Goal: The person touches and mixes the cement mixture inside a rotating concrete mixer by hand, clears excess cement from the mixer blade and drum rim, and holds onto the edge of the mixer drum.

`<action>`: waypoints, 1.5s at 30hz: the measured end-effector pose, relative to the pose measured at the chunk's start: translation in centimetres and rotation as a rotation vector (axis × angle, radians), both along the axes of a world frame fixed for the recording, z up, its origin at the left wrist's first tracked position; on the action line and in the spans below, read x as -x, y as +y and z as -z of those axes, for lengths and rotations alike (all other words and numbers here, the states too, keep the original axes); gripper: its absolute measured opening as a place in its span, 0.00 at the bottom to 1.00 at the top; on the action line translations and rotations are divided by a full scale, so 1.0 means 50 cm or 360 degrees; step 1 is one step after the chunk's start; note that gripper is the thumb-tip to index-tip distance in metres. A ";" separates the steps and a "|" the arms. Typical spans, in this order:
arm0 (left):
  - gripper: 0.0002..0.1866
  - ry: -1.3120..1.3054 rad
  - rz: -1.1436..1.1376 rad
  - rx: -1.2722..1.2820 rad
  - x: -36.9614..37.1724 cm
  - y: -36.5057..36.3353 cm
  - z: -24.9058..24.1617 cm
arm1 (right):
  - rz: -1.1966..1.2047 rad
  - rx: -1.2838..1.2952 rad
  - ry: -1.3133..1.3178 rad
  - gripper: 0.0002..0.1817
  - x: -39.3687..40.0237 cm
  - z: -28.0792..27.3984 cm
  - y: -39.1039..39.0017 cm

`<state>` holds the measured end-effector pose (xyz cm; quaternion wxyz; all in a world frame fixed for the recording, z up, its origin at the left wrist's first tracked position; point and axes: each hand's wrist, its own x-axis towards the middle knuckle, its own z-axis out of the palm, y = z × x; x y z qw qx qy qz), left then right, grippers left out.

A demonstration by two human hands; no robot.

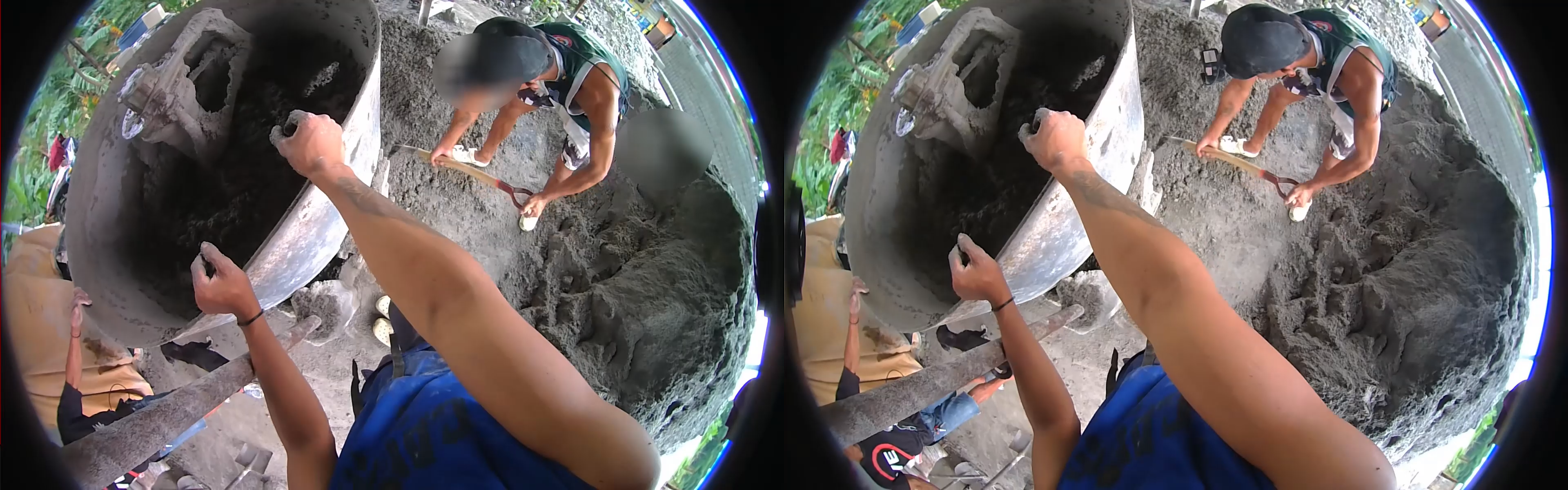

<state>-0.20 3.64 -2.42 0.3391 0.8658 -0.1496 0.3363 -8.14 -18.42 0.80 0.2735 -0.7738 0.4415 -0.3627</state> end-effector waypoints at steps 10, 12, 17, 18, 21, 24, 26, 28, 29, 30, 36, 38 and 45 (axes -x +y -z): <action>0.18 0.0011 0.0031 0.0014 0.000 0.001 0.000 | 0.0010 -0.0040 0.0002 0.16 0.002 -0.006 0.003; 0.18 -0.0005 0.0045 0.0018 -0.002 0.002 0.002 | -0.0019 -0.0063 0.0010 0.16 0.004 -0.008 0.003; 0.17 -0.0033 0.0048 0.0025 0.001 -0.001 -0.001 | -0.0022 -0.0038 0.0015 0.16 0.001 -0.002 0.000; 0.17 -0.0044 0.0043 0.0023 0.002 -0.001 -0.001 | -0.0018 -0.0026 0.0017 0.16 0.000 0.000 0.000; 0.17 -0.0049 0.0045 0.0031 -0.001 0.000 0.001 | -0.0025 -0.0099 0.0052 0.17 -0.003 0.001 -0.003; 0.17 -0.0033 0.0051 0.0039 0.001 0.000 0.000 | -0.0020 -0.0079 0.0023 0.17 -0.004 0.003 -0.003; 0.16 -0.0022 0.0048 0.0037 0.002 -0.001 -0.002 | -0.0019 -0.0080 0.0017 0.17 -0.004 0.003 -0.003; 0.16 -0.0023 0.0034 0.0021 0.002 -0.001 -0.002 | -0.0019 -0.0082 0.0012 0.17 -0.004 0.004 -0.003; 0.16 -0.0021 0.0033 0.0020 0.002 -0.001 -0.002 | -0.0022 -0.0084 0.0016 0.17 -0.004 0.003 -0.004; 0.16 -0.0042 0.0039 0.0022 0.001 -0.002 -0.001 | -0.0026 -0.0087 0.0021 0.17 -0.004 0.003 -0.004; 0.16 -0.0028 0.0057 0.0045 -0.001 0.001 0.001 | -0.0015 -0.0065 0.0031 0.16 -0.002 -0.002 0.001; 0.16 -0.0030 0.0050 0.0041 0.000 0.001 -0.001 | -0.0012 -0.0057 0.0021 0.16 -0.003 -0.001 0.001; 0.18 -0.0070 0.0092 0.0041 0.000 0.002 -0.002 | 0.0040 0.0055 -0.0168 0.14 -0.007 0.012 0.001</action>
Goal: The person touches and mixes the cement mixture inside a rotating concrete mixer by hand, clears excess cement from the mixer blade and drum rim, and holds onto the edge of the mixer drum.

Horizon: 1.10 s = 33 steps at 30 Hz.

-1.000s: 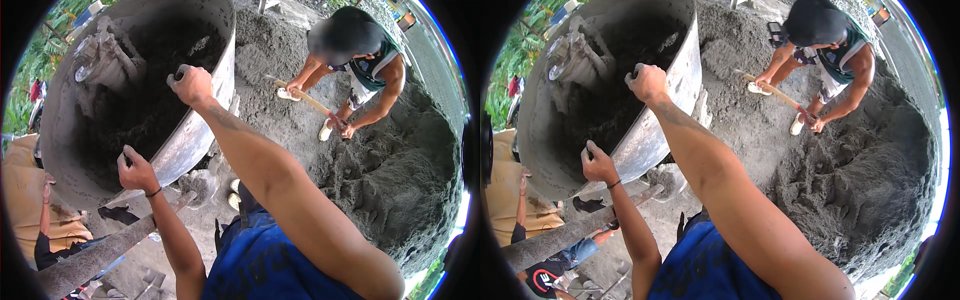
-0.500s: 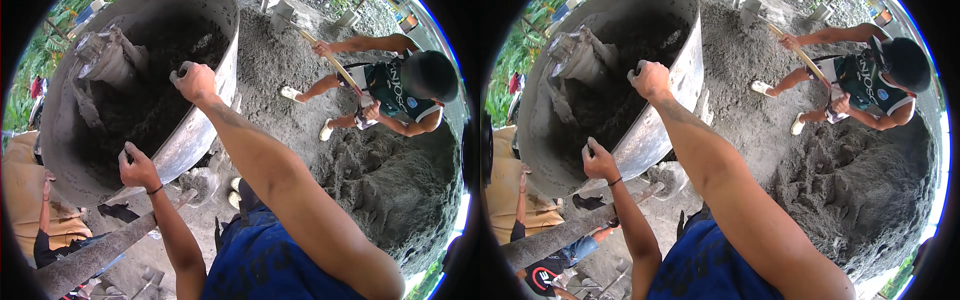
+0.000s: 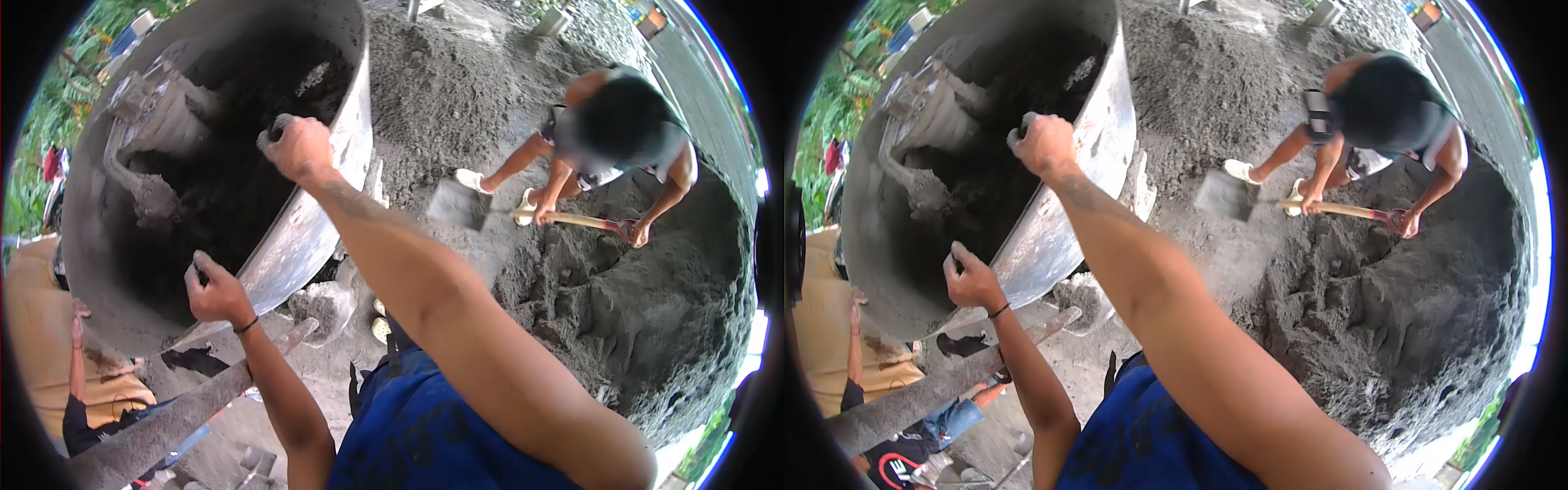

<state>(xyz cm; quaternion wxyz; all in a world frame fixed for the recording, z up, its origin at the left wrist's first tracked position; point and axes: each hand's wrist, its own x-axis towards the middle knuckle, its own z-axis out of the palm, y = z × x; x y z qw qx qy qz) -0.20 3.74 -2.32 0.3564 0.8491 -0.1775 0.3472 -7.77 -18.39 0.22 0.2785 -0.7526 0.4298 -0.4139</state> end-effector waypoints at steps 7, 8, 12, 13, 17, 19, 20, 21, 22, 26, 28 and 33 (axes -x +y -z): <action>0.16 0.0046 0.0089 -0.0015 0.001 -0.001 0.003 | -0.0056 -0.0068 0.0079 0.16 0.010 -0.003 -0.005; 0.16 0.0058 0.0083 -0.0006 0.000 0.000 0.004 | -0.0060 -0.0082 0.0077 0.16 0.008 -0.003 -0.005; 0.17 0.0045 0.0093 0.0007 -0.002 -0.001 0.005 | -0.0072 -0.0097 0.0080 0.17 0.008 -0.001 -0.006; 0.17 0.0047 0.0087 0.0004 -0.002 -0.001 0.004 | -0.0067 -0.0077 0.0079 0.17 0.008 -0.001 -0.006; 0.17 -0.0012 0.0049 -0.0067 -0.001 0.001 0.005 | -0.0072 -0.0099 0.0085 0.17 0.010 -0.003 -0.005; 0.17 -0.0003 0.0086 0.0051 -0.009 0.002 0.016 | -0.0085 -0.0095 0.0096 0.17 0.009 -0.002 -0.006; 0.17 -0.0002 0.0080 0.0050 -0.008 0.003 0.016 | -0.0091 -0.0095 0.0098 0.17 0.009 -0.001 -0.006; 0.17 0.0018 0.0079 0.0046 -0.006 0.002 0.015 | -0.0100 -0.0081 0.0114 0.16 0.009 0.000 -0.006; 0.17 0.0038 0.0076 0.0044 -0.005 0.001 0.014 | -0.0110 -0.0063 0.0130 0.16 0.009 0.000 -0.007; 0.17 0.0061 0.0067 0.0025 -0.006 0.003 0.013 | -0.0117 -0.0064 0.0118 0.15 0.013 -0.006 -0.004; 0.17 0.0055 0.0081 0.0025 -0.006 0.002 0.013 | -0.0114 -0.0071 0.0078 0.15 0.011 -0.002 -0.005; 0.18 0.0049 0.0029 0.0009 -0.007 0.001 0.012 | -0.0091 -0.0065 0.0093 0.15 0.005 0.002 -0.006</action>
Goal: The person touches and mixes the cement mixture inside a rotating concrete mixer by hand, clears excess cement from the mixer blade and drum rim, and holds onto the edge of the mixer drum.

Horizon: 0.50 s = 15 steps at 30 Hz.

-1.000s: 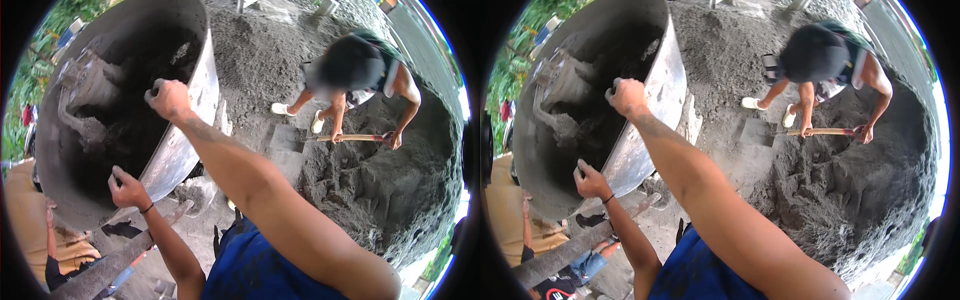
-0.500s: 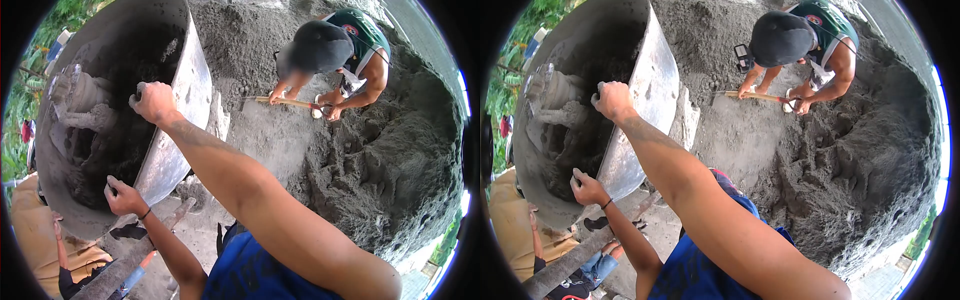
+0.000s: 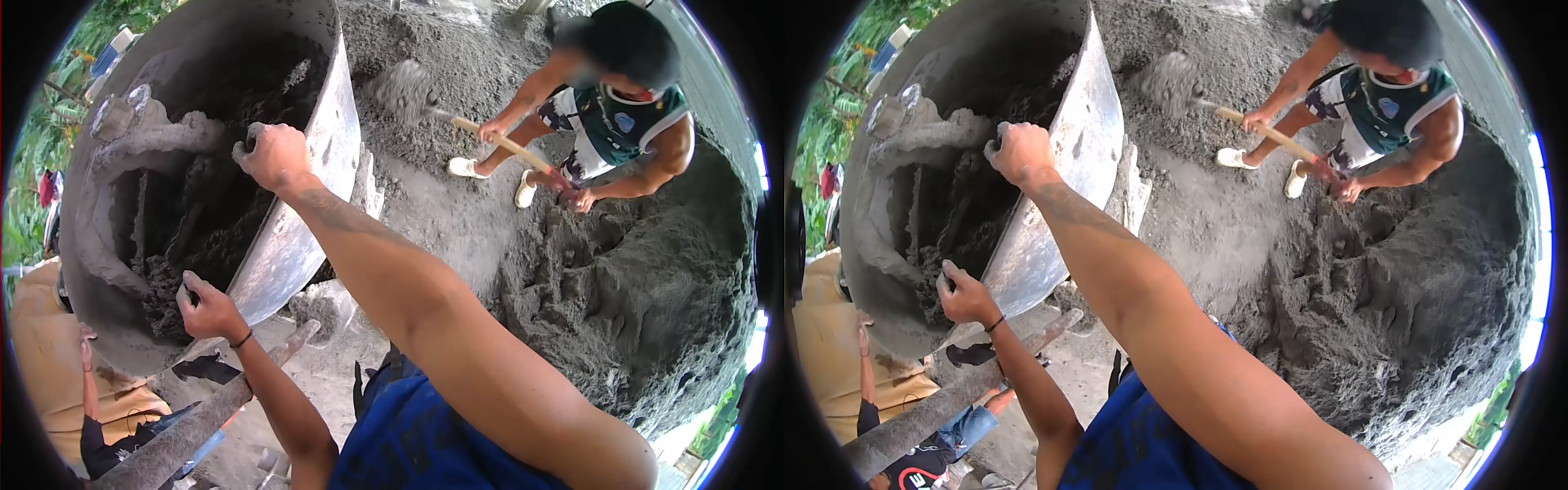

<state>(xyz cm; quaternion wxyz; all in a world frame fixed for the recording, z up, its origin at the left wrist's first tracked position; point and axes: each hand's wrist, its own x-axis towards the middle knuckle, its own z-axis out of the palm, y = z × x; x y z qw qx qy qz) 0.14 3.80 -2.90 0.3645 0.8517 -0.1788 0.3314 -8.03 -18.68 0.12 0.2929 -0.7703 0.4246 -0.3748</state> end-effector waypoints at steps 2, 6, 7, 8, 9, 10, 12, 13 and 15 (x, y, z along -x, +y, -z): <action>0.18 -0.0022 -0.0028 -0.0023 0.000 0.000 0.000 | 0.0052 0.0013 -0.0033 0.15 -0.002 0.001 -0.001; 0.18 -0.0070 -0.0016 -0.0025 0.005 -0.002 -0.005 | 0.0026 -0.0009 0.0032 0.15 0.000 -0.002 -0.001; 0.18 -0.0078 -0.0006 -0.0015 0.006 -0.002 -0.007 | 0.0030 -0.0016 0.0033 0.16 0.000 -0.003 -0.001; 0.18 -0.0078 -0.0010 -0.0016 0.008 -0.002 -0.009 | 0.0034 -0.0024 0.0034 0.16 0.000 -0.004 0.000; 0.19 -0.0049 -0.0016 -0.0023 0.010 -0.002 -0.011 | 0.0028 -0.0025 0.0035 0.16 0.000 -0.005 0.000; 0.21 -0.0020 -0.0023 -0.0029 0.010 -0.003 -0.012 | 0.0017 -0.0021 0.0047 0.16 0.001 -0.005 0.000; 0.20 -0.0021 -0.0023 -0.0017 0.006 -0.002 -0.005 | -0.0004 -0.0018 0.0060 0.16 0.002 -0.006 0.001; 0.20 -0.0023 -0.0018 -0.0003 0.004 -0.001 -0.003 | -0.0004 -0.0027 0.0048 0.15 0.002 -0.006 0.001; 0.20 -0.0029 -0.0010 0.0015 0.007 -0.003 -0.004 | -0.0016 -0.0034 0.0037 0.15 0.001 -0.003 0.001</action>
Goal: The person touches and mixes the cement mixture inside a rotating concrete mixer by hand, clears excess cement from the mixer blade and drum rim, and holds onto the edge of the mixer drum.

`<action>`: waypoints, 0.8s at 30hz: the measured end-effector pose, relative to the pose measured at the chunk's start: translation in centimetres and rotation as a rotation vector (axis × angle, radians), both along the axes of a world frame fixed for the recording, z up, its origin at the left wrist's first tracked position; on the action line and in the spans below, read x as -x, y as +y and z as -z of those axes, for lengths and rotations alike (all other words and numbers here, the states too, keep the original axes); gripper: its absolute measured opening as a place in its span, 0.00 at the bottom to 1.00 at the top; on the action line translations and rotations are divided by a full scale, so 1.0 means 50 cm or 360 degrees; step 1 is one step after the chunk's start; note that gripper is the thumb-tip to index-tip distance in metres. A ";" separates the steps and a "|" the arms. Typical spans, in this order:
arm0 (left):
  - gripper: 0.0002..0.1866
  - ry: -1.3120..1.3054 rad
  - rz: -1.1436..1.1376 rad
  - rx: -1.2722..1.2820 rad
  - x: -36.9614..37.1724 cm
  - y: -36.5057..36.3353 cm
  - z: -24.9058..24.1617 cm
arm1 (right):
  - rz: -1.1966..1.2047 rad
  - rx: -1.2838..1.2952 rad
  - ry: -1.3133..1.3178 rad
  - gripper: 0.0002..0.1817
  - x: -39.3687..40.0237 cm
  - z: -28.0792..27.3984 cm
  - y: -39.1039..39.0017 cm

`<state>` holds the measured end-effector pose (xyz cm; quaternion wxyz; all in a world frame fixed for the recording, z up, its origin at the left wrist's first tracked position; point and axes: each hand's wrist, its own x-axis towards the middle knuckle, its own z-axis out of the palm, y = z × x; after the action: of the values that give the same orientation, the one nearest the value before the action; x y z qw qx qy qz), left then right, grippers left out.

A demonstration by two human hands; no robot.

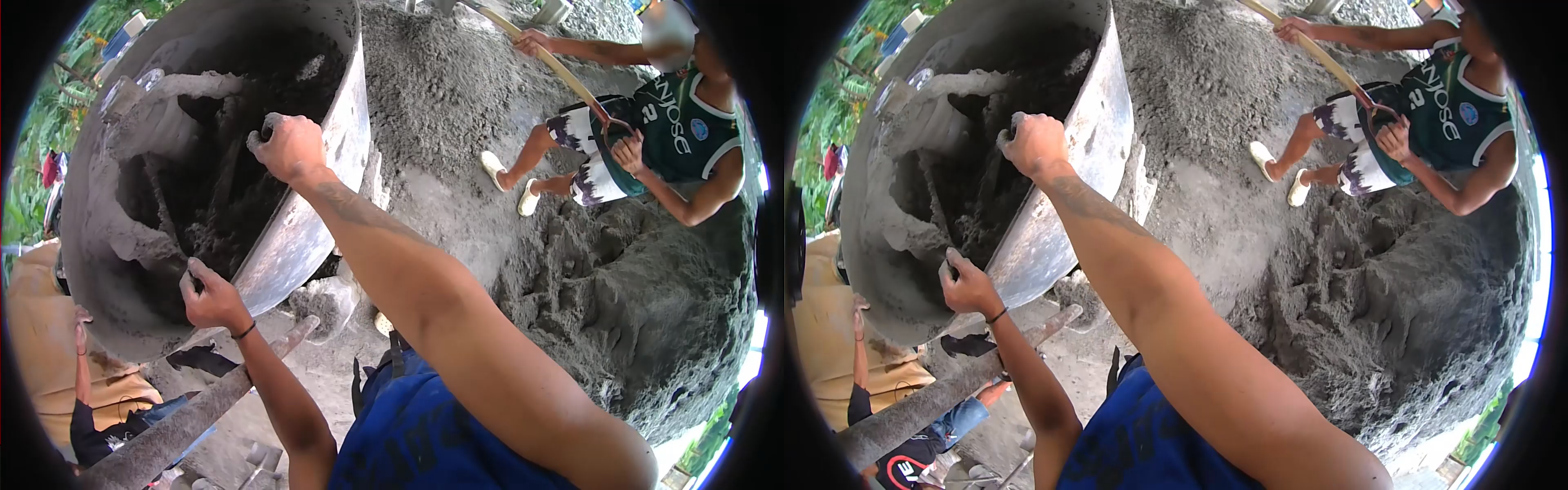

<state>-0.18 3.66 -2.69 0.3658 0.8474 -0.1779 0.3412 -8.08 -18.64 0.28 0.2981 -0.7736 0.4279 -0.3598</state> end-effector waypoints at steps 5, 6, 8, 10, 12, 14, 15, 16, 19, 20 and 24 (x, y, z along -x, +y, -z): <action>0.17 -0.0075 0.0019 0.0018 -0.007 0.001 0.007 | 0.0059 0.0042 0.0051 0.20 -0.003 0.002 0.000; 0.16 -0.0023 -0.0044 -0.0079 -0.006 0.003 0.003 | 0.0037 0.0027 0.0016 0.21 0.001 -0.009 0.004; 0.14 0.0021 -0.0005 0.0064 -0.006 0.001 0.004 | 0.0036 -0.0040 0.0086 0.19 -0.005 -0.009 0.002; 0.11 0.0050 0.0036 0.0164 -0.005 -0.001 0.002 | 0.0075 0.0056 0.0076 0.20 -0.008 -0.001 0.001; 0.10 0.0047 0.0015 0.0214 -0.005 0.000 -0.003 | 0.0071 0.0038 0.0123 0.20 -0.005 -0.013 0.003; 0.09 -0.0024 0.0021 0.0200 -0.004 -0.001 -0.007 | 0.0049 0.0067 0.0132 0.20 -0.007 -0.014 0.003; 0.09 -0.0024 0.0005 0.0211 -0.003 -0.002 -0.009 | 0.0069 0.0057 0.0146 0.20 -0.008 -0.014 0.003; 0.08 -0.0036 0.0027 0.0215 -0.002 -0.003 -0.012 | 0.0094 0.0048 0.0162 0.20 -0.008 -0.014 0.003; 0.07 -0.0030 0.0037 0.0196 0.001 -0.001 -0.014 | 0.0099 0.0042 0.0196 0.21 -0.006 -0.016 0.005; 0.07 -0.0009 0.0027 0.0183 0.002 -0.001 -0.015 | 0.0093 0.0049 0.0196 0.21 -0.007 -0.012 0.002; 0.06 0.0016 0.0027 0.0164 0.002 0.001 -0.017 | 0.0094 0.0078 0.0165 0.22 -0.009 -0.003 0.000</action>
<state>-0.30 3.70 -1.82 0.4128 0.8276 -0.1654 0.3426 -7.62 -18.63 0.41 0.2459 -0.7854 0.4564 -0.3383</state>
